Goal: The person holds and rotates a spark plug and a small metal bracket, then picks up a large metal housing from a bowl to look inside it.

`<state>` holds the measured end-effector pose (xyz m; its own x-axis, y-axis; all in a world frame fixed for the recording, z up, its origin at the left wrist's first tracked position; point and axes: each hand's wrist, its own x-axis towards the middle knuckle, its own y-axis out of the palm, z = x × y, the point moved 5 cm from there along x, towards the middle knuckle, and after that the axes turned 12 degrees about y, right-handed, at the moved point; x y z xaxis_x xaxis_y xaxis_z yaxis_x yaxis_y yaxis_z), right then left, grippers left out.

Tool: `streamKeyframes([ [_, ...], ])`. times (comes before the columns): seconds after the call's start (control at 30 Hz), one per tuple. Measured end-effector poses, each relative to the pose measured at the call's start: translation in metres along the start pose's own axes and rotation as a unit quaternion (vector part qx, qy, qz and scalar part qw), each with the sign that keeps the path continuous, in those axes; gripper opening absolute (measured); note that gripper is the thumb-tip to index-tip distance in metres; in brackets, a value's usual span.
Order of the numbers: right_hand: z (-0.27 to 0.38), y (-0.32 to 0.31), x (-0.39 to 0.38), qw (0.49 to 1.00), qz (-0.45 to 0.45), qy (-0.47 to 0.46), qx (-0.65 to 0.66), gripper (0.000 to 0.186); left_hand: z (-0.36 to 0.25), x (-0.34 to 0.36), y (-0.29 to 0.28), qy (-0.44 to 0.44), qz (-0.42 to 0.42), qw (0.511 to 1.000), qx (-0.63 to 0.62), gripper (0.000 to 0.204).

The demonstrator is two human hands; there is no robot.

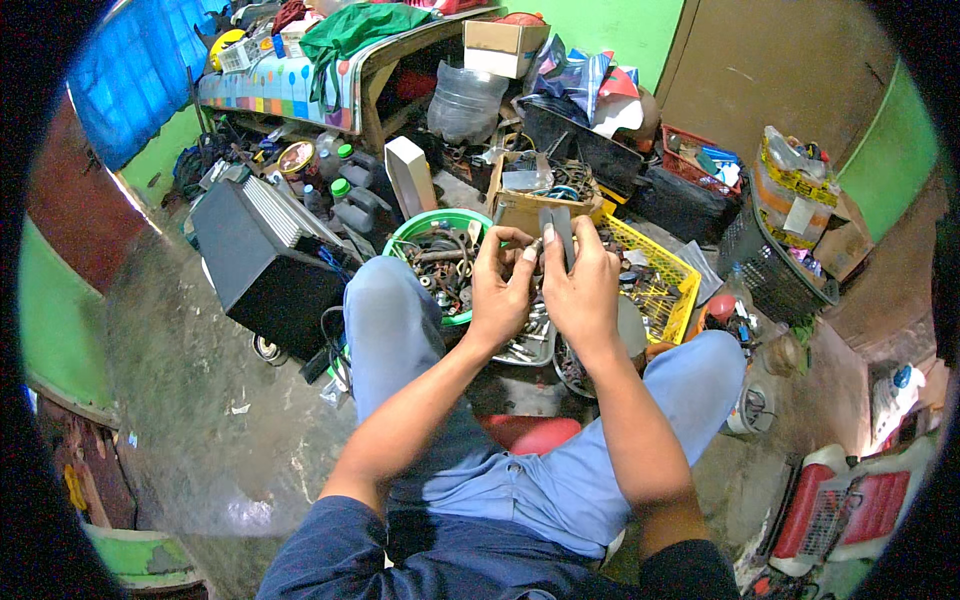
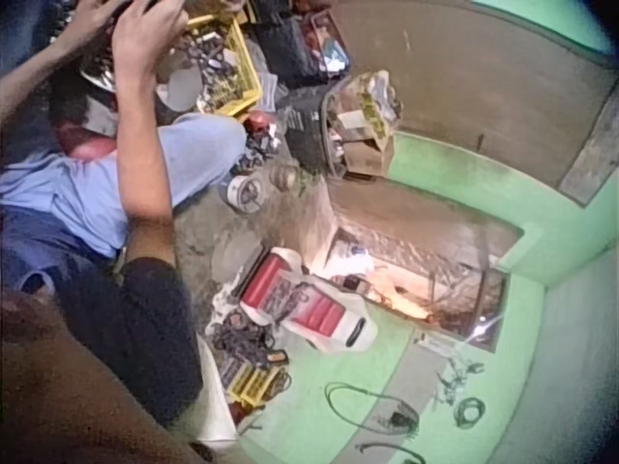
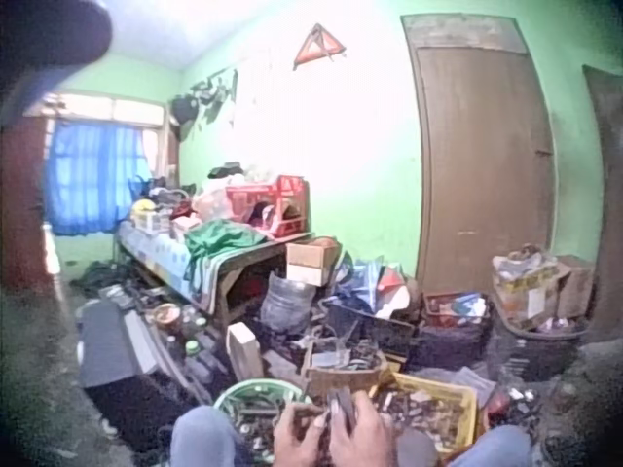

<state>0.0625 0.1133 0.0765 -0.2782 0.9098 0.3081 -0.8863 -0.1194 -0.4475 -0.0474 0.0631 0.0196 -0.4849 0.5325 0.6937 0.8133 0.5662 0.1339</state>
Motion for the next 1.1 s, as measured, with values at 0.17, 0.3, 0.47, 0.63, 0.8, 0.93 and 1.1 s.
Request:
streamKeyframes([
  [0.17, 0.002, 0.015, 0.002, 0.999, -0.012, -0.015, -0.034, 0.019, 0.002, 0.002, -0.010, -0.018, -0.018, 1.000, -0.008, 0.015],
  [0.3, 0.004, 0.020, 0.003, 0.999, -0.020, -0.033, 0.001, 0.019, -0.003, 0.003, -0.016, -0.008, -0.012, 1.000, 0.020, 0.012],
  [0.47, -0.009, 0.019, -0.007, 0.997, -0.028, -0.076, 0.013, 0.019, 0.000, 0.002, -0.013, -0.021, 0.008, 0.999, 0.027, 0.010],
  [0.63, -0.021, 0.012, -0.016, 0.996, -0.063, -0.051, 0.029, 0.018, 0.001, -0.001, -0.002, -0.016, 0.035, 0.999, 0.035, 0.010],
  [0.8, -0.023, 0.004, -0.013, 0.997, -0.066, -0.011, 0.032, 0.018, -0.005, -0.008, 0.010, -0.015, 0.058, 0.998, 0.016, 0.011],
  [0.93, -0.020, 0.004, -0.012, 0.994, -0.065, -0.005, 0.085, 0.017, -0.004, -0.005, 0.011, -0.003, 0.051, 0.998, 0.034, 0.010],
  [1.1, -0.021, 0.007, -0.010, 0.996, -0.060, 0.001, 0.072, 0.022, -0.001, -0.002, 0.006, -0.009, 0.021, 1.000, 0.016, 0.008],
])
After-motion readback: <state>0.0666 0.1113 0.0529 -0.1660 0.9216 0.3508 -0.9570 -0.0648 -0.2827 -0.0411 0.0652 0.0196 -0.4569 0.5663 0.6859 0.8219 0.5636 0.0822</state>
